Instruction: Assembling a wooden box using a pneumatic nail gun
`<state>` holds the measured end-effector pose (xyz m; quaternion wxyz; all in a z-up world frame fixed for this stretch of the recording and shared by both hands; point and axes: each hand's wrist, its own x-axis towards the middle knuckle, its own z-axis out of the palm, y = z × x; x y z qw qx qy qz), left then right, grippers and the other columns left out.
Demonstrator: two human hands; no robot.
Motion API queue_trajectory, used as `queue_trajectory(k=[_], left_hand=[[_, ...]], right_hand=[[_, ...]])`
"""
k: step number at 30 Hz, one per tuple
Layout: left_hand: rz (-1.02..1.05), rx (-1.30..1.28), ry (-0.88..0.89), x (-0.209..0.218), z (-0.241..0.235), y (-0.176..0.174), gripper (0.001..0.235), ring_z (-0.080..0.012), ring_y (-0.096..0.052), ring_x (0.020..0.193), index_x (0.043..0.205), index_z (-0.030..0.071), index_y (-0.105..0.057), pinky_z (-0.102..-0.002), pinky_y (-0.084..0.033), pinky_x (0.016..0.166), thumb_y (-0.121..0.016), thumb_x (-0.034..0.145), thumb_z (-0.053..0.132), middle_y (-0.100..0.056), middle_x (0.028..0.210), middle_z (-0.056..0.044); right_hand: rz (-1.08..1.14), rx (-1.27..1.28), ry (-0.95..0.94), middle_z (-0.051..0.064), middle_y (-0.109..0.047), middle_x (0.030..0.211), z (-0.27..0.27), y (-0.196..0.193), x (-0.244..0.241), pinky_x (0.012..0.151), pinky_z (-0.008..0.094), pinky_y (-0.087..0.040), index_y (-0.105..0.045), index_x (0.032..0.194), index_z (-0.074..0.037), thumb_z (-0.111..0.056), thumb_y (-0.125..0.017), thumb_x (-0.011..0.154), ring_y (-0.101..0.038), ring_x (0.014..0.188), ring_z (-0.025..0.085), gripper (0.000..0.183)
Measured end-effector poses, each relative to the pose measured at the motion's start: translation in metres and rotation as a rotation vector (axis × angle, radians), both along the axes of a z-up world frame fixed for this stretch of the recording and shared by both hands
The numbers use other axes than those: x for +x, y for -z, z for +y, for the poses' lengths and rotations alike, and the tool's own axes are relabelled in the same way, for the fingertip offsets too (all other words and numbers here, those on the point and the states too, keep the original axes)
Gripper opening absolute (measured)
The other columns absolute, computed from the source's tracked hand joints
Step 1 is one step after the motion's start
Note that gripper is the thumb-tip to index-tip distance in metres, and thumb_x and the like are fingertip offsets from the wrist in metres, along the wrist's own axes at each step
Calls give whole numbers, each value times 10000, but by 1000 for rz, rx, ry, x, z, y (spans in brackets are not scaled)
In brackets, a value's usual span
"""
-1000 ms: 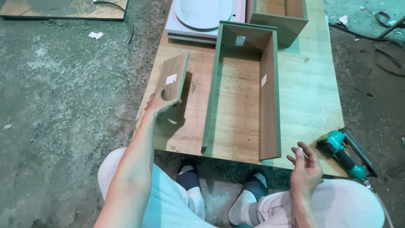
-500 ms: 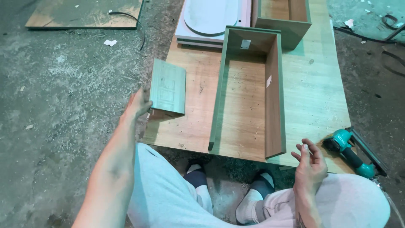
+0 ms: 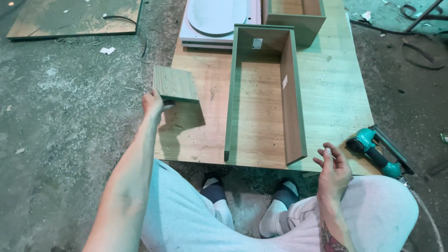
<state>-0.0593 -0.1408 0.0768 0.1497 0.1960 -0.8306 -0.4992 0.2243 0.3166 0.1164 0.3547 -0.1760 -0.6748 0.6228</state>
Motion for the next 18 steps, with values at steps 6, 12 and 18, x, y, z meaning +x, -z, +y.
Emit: queue_trajectory(k=[6,12,18], left_hand=[[276,-64,-34,7,-34,-22,460,-522,-661,998,978,-91,-668,-578,-466,846,-502,1052,332,-671,924,-351],[490,754,231,115,26,-131,264,-375,-781,847,976,104,-677,-548,-673,758,-641,1017,363,-718,914,-140],[328,1374,489,191,126,-123,249,-426,-768,892,1064,24,-718,-623,-663,742,-646,1000,253,-767,1040,-216]], right_hand=[[-8,-8,-44,181,-681,1207,-9,-11,1,818,360,-623,-636,1297,25,-79,-579,1104,-688,1048,237,227],[-24,-87,-282,232,-733,1046,-44,-69,-19,799,418,-639,-660,1251,34,-73,-588,1066,-741,959,304,225],[72,-286,-865,238,-662,1322,-46,-159,-54,876,500,-632,-519,1437,18,-485,-424,1045,-698,1169,386,644]])
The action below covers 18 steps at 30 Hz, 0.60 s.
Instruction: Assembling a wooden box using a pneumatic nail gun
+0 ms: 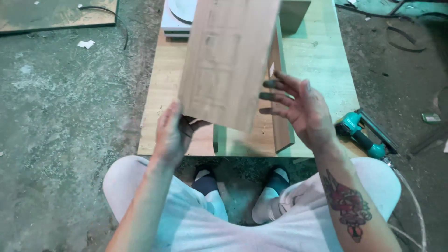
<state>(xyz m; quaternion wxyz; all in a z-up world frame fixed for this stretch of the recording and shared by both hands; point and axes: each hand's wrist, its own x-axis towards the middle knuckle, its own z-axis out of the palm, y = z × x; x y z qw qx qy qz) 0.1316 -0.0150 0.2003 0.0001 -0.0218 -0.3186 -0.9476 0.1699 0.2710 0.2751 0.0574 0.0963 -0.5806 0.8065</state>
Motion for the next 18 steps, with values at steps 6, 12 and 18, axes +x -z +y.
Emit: queue_trajectory(k=[6,12,18], left_hand=[[145,-596,242,57,63,75,294,-208,-643,1137,1274,65,-642,-430,-589,981,-673,998,158,-685,1217,-59],[147,-1100,-106,76,22,85,453,-420,-650,1183,1314,-31,-584,-532,-578,969,-771,920,93,-651,1227,-254],[115,-1470,-55,92,14,88,599,-350,-710,1061,1294,73,-667,-446,-607,884,-862,728,81,-683,1163,-154]], right_hand=[[206,530,333,130,-690,1014,28,1,34,740,333,-611,-609,1235,8,-152,-708,1037,-688,914,179,273],[482,1250,251,111,-746,866,41,48,67,676,423,-586,-732,1159,-116,-182,-797,904,-733,793,348,272],[783,1675,80,29,-621,767,15,104,51,587,351,-563,-598,952,-136,-280,-578,1047,-689,695,234,173]])
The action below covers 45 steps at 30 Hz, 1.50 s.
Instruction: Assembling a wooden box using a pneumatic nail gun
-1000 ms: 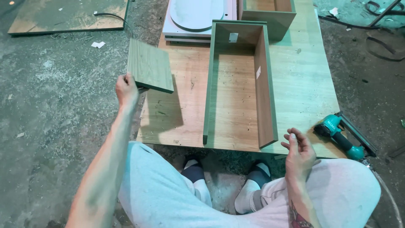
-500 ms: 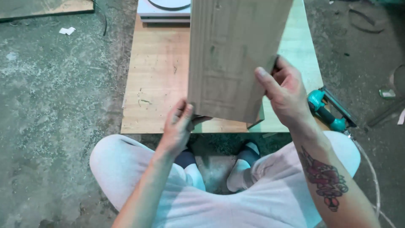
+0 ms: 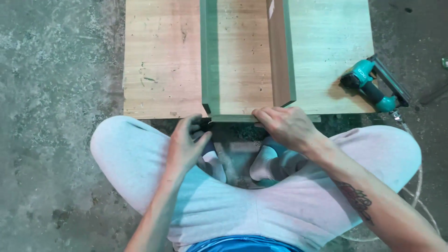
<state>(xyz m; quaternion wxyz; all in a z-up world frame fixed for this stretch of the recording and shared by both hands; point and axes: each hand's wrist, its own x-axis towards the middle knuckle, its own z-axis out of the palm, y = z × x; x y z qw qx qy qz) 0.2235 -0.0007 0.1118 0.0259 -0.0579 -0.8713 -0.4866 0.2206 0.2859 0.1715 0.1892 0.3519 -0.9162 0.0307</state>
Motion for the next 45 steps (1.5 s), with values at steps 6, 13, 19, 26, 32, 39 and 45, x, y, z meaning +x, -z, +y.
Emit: queue_trajectory(k=[6,13,19,26,32,39,45], left_hand=[[-277,52,-100,11,45,4,816,-472,-559,1308,1519,-36,-446,-569,-468,1088,-786,855,295,-582,1398,-327],[-211,158,-257,-9,63,25,760,-458,-556,1318,1513,-45,-455,-535,-460,1103,-756,884,256,-584,1389,-340],[-61,113,-335,-19,64,30,597,-419,-633,1222,1436,-41,-562,-503,-527,1019,-729,898,156,-669,1278,-309],[105,149,-377,-24,63,33,472,-385,-684,1116,1316,47,-690,-476,-577,906,-753,849,18,-748,1138,-230],[-2,50,-376,-32,54,65,438,-360,-698,1081,1263,94,-737,-469,-573,916,-746,833,15,-766,1086,-182],[-160,-218,-212,-58,33,56,351,-367,-720,1012,1175,152,-776,-509,-569,887,-707,840,74,-783,961,-152],[-113,-297,-43,-74,22,134,321,-435,-706,1022,1155,86,-755,-539,-560,893,-759,843,161,-755,932,-228]], right_hand=[[-31,135,25,3,-700,937,-8,48,-27,631,327,-581,-614,1104,-155,-160,-553,1014,-732,824,213,109],[-106,85,68,11,-691,975,-9,67,-46,699,336,-583,-618,1114,-156,-132,-526,988,-727,888,235,159],[-80,76,116,-13,-654,909,-13,66,-49,734,330,-572,-610,1069,-186,-209,-569,977,-716,889,223,103],[94,-265,153,117,-652,1340,-25,31,-26,1116,449,-463,-694,1286,-97,-293,-754,962,-576,1343,341,383],[-74,-860,748,301,-469,1357,23,67,30,1089,549,-459,-414,1499,48,0,-910,719,-494,1306,525,926],[-620,-714,884,176,-753,1041,46,82,-13,910,563,-576,-725,1176,-76,-290,-944,680,-677,1081,432,583],[-562,-631,659,245,-754,921,56,86,-14,779,575,-580,-739,1041,2,-247,-803,895,-692,971,491,296]])
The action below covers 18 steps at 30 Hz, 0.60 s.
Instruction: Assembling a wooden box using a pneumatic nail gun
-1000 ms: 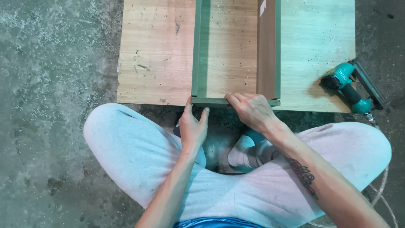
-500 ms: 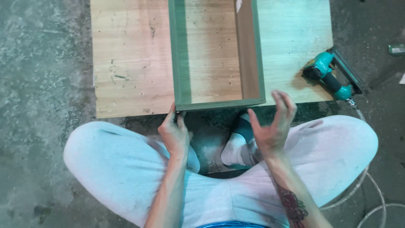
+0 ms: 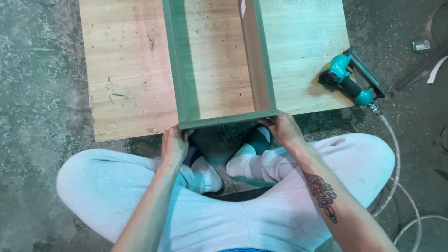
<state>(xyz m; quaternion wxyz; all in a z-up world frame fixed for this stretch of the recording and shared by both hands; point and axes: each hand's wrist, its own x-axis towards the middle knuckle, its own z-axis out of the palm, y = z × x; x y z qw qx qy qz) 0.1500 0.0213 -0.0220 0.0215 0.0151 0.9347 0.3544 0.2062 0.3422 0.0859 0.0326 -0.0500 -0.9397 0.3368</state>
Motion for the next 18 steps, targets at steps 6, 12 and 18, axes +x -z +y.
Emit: queue_trajectory(k=[6,12,18], left_hand=[[-47,5,-7,5,9,-30,240,-464,-708,992,1044,59,-735,-569,-571,832,-698,807,67,-748,905,-247],[-37,0,20,4,12,-38,234,-470,-708,969,1025,53,-711,-573,-576,809,-709,791,52,-737,864,-250],[-107,-20,49,2,14,-49,210,-463,-716,965,971,48,-708,-578,-586,829,-703,764,13,-750,874,-238]], right_hand=[[-90,97,-83,233,-751,948,6,12,-2,758,552,-594,-759,994,-60,-337,-683,979,-687,964,476,288],[-122,41,48,251,-735,956,-2,28,2,771,593,-575,-734,1014,-76,-403,-669,991,-670,1005,474,334],[-110,106,19,271,-716,912,-4,31,1,733,602,-569,-718,953,-53,-408,-650,999,-662,964,496,364]])
